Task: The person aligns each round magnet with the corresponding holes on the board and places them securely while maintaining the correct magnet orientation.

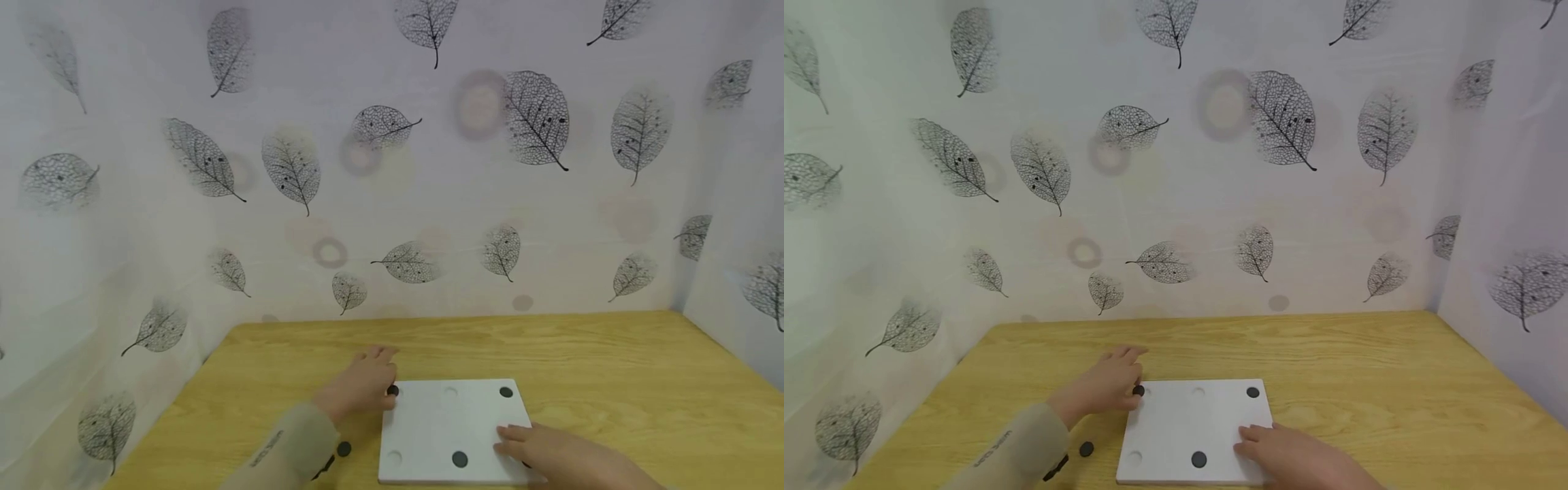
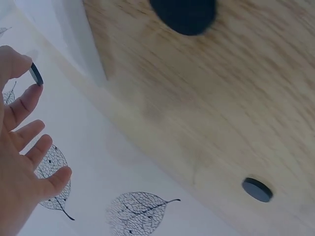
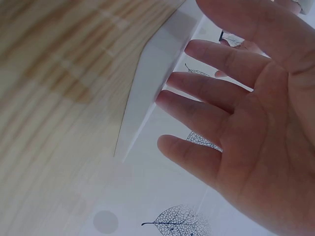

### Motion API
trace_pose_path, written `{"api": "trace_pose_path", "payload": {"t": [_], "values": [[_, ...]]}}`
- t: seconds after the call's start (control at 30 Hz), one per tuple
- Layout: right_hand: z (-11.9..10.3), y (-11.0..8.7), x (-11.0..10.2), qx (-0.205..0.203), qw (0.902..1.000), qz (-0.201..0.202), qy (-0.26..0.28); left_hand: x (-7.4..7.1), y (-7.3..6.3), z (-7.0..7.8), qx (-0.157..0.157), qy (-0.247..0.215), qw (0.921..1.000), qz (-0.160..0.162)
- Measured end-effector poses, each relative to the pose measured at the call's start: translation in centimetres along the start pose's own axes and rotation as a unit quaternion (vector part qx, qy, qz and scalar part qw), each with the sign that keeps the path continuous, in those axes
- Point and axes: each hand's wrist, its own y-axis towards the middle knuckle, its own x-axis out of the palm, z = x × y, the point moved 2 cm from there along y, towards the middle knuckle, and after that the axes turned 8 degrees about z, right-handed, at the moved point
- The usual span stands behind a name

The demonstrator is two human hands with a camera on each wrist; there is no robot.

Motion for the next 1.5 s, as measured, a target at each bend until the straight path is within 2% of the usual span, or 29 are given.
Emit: {"api": "trace_pose_path", "payload": {"t": [0.1, 0.27, 0.37, 0.57, 0.77, 0.9, 1.5], "values": [[0.0, 0.0, 0.0, 0.001, 1.0, 0.002, -0.003, -0.3, 0.5, 0.7, 0.017, 0.016, 0.9997, 0.007], [0.1, 0.1, 0.1, -0.004, 1.0, 0.005, -0.008, -0.9, 1.4, 1.7, 0.033, 0.009, 0.9991, 0.024], [0.1, 0.1, 0.2, -0.002, 1.0, 0.005, -0.004, -0.9, 2.0, 2.2, 0.041, 0.012, 0.9988, 0.022], [0.1, 0.1, 0.1, 0.016, 0.9998, 0.004, 0.012, -1.0, 3.5, 3.7, 0.056, 0.025, 0.9981, 0.001], [0.0, 0.1, 0.1, 0.027, 0.9996, 0.004, 0.011, -0.4, 5.0, 5.1, 0.045, 0.041, 0.9977, -0.031], [0.0, 0.1, 0.1, 0.029, 0.9996, 0.001, 0.008, -0.1, 5.7, 5.7, 0.036, 0.035, 0.9978, -0.042], [-0.3, -0.1, -0.2, 0.017, 0.9998, 0.004, 0.005, 0.9, 6.8, 6.9, 0.048, 0.089, 0.9935, -0.052]]}}
